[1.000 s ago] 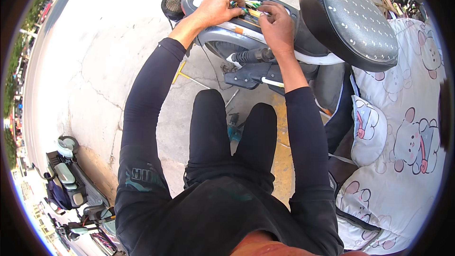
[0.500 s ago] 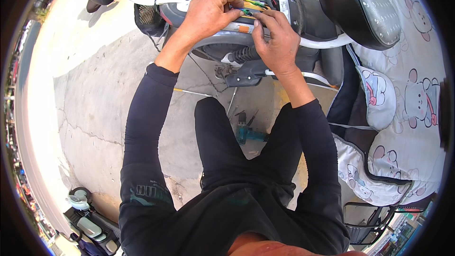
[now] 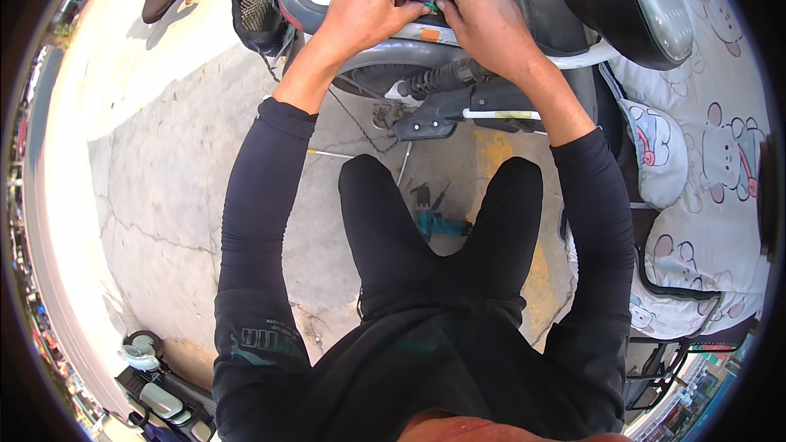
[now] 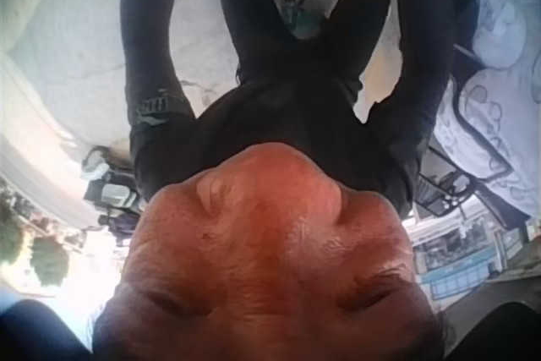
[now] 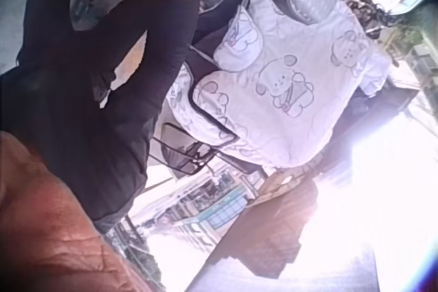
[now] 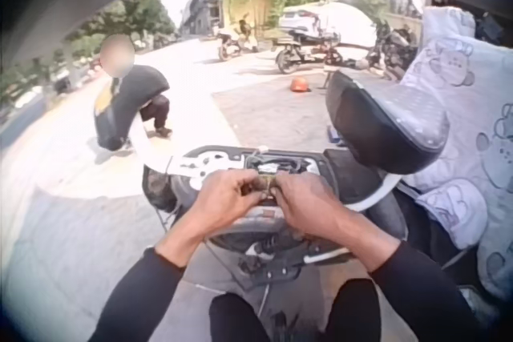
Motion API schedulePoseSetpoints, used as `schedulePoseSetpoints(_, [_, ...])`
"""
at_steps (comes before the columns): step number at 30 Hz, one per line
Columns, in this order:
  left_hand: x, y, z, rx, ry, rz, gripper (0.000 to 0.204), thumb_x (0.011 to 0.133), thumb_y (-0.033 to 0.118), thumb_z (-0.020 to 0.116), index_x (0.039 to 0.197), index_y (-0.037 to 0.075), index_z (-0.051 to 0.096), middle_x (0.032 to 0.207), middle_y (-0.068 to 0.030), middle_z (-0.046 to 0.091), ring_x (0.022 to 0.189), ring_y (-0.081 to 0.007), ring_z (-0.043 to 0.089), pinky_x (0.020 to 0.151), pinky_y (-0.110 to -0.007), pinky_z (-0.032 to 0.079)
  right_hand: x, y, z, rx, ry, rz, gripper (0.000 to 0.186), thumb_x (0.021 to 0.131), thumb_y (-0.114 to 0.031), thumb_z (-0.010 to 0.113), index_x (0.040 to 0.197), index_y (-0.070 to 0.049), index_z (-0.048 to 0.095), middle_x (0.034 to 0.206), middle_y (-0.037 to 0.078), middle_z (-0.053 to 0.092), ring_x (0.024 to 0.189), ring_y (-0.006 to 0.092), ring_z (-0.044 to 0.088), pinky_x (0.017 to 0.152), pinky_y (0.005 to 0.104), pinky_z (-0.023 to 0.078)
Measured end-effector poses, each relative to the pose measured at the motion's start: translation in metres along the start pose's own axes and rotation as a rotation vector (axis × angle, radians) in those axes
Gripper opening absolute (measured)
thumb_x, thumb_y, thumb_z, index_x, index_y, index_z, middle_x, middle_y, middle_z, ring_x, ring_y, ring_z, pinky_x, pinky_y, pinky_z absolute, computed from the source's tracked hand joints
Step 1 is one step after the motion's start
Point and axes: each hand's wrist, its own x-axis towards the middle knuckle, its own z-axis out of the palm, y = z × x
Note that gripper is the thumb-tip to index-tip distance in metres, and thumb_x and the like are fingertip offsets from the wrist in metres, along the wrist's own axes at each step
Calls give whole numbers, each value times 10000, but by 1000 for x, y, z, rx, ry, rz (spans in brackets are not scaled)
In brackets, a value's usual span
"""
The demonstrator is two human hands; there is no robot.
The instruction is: The person retrieves a tool from a cluttered workbench, then moves to a white scooter. They remove the seat to access the internal wiring and proceed to connect and adjust wires within the compartment.
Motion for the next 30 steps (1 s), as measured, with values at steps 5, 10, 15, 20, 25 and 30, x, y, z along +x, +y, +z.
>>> schedulePoseSetpoints(5, [3, 6, -2, 31, -46, -38, 231, 857, 172, 766, 1057, 57, 754, 851, -54, 736, 708, -126, 634, 690, -279, 514, 14, 9, -4, -16, -95, -55, 156, 944, -148, 610, 979, 2, 628, 792, 222, 666, 774, 424, 647, 675, 501, 500])
schedulePoseSetpoints(10, [3, 0, -1, -38, -67, -115, 237, 865, 144, 770, 1080, 44, 759, 917, -69, 762, 836, -116, 698, 768, -283, 554, 21, 9, -6, -42, -82, -138, 157, 927, -125, 618, 952, 28, 642, 759, 221, 669, 692, 379, 674, 655, 460, 528])
schedulePoseSetpoints(15, [1, 11, -7, -57, -60, -119, 213, 871, 139, 773, 1073, 72, 777, 907, -63, 763, 821, -114, 683, 752, -280, 542, 34, 17, -12, 90, -275, -8, 192, 951, -105, 553, 955, 57, 657, 713, 167, 667, 560, 236, 687, 614, 381, 550])
schedulePoseSetpoints(20, [2, 8, -8, -86, -77, -155, 230, 873, 186, 783, 1079, 83, 778, 916, -66, 765, 827, -123, 677, 771, -289, 534, 35, 23, -11, 364, -333, 187, 233, 996, -118, 506, 1105, 42, 637, 846, 133, 704, 578, 177, 677, 598, 345, 550])
schedulePoseSetpoints(25, [5, 5, -7, -13, -62, -128, 260, 892, 277, 754, 1062, 81, 766, 897, -83, 759, 798, -177, 696, 760, -307, 537, -2, 23, -3, 551, -101, 79, 293, 982, -110, 574, 1261, -20, 581, 956, 101, 708, 736, 152, 678, 678, 332, 550])
schedulePoseSetpoints(30, [12, 3, -2, 62, -98, -128, 308, 926, 384, 680, 1058, 114, 748, 857, -88, 739, 781, -235, 692, 735, -346, 520, -3, 27, 20, 278, 124, 52, 351, 904, -89, 659, 1251, -121, 613, 973, 116, 727, 858, 271, 715, 740, 385, 554])
